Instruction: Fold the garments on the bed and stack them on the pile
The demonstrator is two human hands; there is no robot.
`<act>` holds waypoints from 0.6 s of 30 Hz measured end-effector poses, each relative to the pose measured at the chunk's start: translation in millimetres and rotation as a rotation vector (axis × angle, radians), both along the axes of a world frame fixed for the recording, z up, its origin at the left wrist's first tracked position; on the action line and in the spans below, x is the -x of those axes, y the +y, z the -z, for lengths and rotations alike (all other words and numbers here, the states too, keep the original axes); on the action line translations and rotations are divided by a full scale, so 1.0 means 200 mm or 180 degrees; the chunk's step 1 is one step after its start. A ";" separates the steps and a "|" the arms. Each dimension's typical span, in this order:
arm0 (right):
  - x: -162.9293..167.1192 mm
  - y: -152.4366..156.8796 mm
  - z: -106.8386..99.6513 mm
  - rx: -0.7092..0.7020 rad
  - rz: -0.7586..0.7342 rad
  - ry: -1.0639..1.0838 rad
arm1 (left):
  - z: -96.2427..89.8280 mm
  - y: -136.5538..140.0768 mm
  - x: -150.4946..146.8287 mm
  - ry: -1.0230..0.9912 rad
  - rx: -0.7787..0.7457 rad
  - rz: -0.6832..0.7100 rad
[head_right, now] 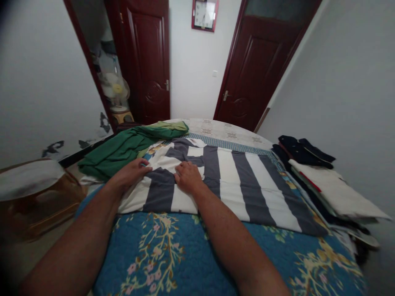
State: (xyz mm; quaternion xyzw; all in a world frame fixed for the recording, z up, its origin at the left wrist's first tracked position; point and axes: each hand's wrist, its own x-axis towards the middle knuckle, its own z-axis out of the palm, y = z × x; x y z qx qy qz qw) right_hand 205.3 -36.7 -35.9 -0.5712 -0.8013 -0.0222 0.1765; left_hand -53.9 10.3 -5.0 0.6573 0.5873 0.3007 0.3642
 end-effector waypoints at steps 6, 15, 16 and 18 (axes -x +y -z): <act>-0.01 0.03 0.01 -0.0100 0.0046 -0.0016 | -0.02 0.03 -0.01 -0.0970 0.0435 0.0102; -0.02 0.04 0.01 -0.0127 0.0018 -0.0139 | 0.05 0.12 0.02 0.1739 -0.0405 -0.0046; -0.02 0.04 0.00 -0.0119 0.0025 -0.0187 | 0.06 0.12 0.02 0.2006 -0.0438 -0.0017; -0.01 0.04 -0.01 -0.0107 0.0047 -0.0306 | 0.05 0.10 0.01 0.2367 -0.0591 -0.0113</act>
